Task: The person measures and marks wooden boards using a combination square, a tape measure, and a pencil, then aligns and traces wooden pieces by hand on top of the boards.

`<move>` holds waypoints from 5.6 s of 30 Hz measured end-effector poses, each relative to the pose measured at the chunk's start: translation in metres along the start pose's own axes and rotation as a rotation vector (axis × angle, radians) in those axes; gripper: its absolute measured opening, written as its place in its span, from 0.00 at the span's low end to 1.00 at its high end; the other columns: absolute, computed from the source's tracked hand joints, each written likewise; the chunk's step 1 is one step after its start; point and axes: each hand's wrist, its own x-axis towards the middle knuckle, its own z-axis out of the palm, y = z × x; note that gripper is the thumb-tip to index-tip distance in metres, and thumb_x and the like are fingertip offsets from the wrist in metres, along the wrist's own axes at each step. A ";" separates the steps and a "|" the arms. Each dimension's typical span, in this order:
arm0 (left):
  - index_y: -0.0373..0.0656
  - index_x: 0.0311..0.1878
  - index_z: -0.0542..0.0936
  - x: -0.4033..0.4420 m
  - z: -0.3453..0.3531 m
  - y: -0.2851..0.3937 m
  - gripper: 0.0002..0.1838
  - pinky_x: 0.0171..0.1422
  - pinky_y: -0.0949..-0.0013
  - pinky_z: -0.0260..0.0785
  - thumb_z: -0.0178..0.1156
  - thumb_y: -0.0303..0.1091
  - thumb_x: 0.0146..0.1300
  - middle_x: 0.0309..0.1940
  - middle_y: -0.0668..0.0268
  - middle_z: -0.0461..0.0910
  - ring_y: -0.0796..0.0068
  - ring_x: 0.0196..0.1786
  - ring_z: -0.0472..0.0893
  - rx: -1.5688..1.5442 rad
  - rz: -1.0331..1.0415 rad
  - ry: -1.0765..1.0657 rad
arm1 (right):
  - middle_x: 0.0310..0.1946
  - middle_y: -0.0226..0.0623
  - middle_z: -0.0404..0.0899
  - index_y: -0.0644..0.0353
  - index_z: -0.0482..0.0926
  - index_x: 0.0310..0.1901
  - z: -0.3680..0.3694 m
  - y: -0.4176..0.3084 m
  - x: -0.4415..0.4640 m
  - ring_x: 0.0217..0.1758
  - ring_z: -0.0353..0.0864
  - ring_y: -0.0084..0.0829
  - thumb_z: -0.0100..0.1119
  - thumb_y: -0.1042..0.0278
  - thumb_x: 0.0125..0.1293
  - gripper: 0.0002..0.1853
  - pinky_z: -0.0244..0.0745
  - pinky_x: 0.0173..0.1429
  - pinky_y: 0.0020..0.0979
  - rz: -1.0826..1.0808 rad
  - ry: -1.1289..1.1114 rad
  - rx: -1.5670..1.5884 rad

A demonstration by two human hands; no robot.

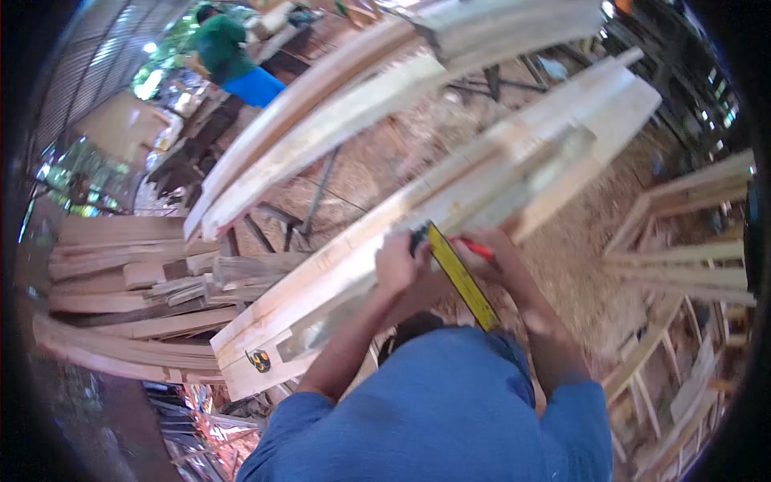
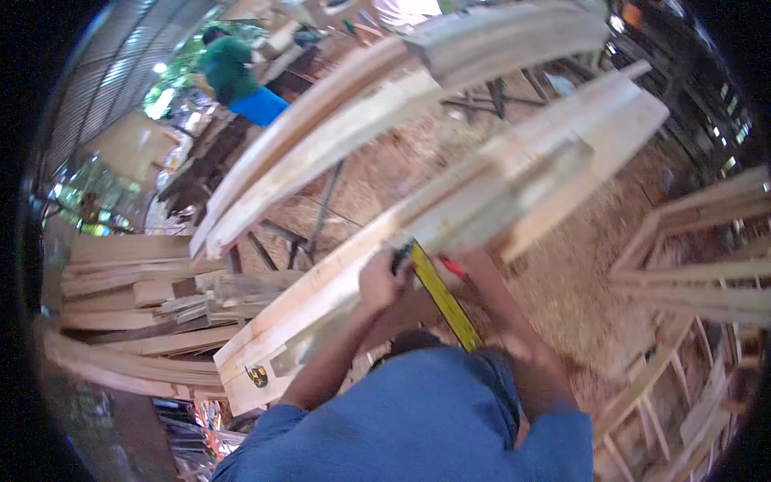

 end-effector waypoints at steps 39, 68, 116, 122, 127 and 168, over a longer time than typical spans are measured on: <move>0.41 0.42 0.81 0.069 0.053 0.085 0.22 0.49 0.42 0.71 0.63 0.54 0.67 0.40 0.55 0.84 0.48 0.47 0.83 -0.132 0.039 0.034 | 0.40 0.46 0.88 0.63 0.83 0.55 -0.081 0.019 -0.081 0.45 0.89 0.38 0.58 0.61 0.73 0.17 0.80 0.51 0.37 0.360 0.395 0.095; 0.39 0.38 0.81 0.066 0.051 0.091 0.22 0.46 0.47 0.75 0.64 0.53 0.66 0.37 0.52 0.84 0.47 0.41 0.84 -0.082 0.103 0.160 | 0.33 0.44 0.88 0.57 0.89 0.48 -0.104 0.063 -0.012 0.33 0.86 0.35 0.66 0.60 0.67 0.13 0.80 0.45 0.34 0.013 0.067 -0.078; 0.41 0.36 0.83 0.062 0.043 0.089 0.20 0.47 0.49 0.76 0.68 0.51 0.60 0.35 0.55 0.85 0.50 0.42 0.84 -0.101 0.003 0.141 | 0.24 0.31 0.85 0.64 0.87 0.34 -0.085 0.179 -0.175 0.25 0.80 0.22 0.60 0.64 0.73 0.14 0.75 0.33 0.27 0.906 0.528 0.296; 0.39 0.35 0.81 0.065 0.045 0.092 0.19 0.44 0.47 0.74 0.68 0.49 0.62 0.33 0.53 0.83 0.46 0.38 0.83 -0.047 0.080 0.143 | 0.26 0.32 0.85 0.65 0.86 0.40 -0.088 0.196 -0.206 0.29 0.82 0.23 0.58 0.65 0.73 0.12 0.76 0.36 0.28 0.841 0.507 0.222; 0.38 0.43 0.83 0.086 0.056 0.115 0.21 0.45 0.49 0.75 0.68 0.49 0.63 0.37 0.52 0.84 0.48 0.41 0.83 -0.077 0.088 0.109 | 0.29 0.34 0.86 0.66 0.85 0.43 -0.111 0.187 -0.224 0.31 0.83 0.23 0.58 0.65 0.75 0.12 0.77 0.39 0.28 0.895 0.664 0.289; 0.43 0.58 0.80 0.245 0.176 0.371 0.25 0.55 0.47 0.66 0.60 0.51 0.65 0.52 0.58 0.84 0.52 0.54 0.81 0.073 -0.079 0.144 | 0.50 0.42 0.87 0.66 0.79 0.61 -0.408 0.299 0.057 0.47 0.86 0.27 0.54 0.67 0.78 0.17 0.79 0.52 0.28 0.202 -0.063 0.258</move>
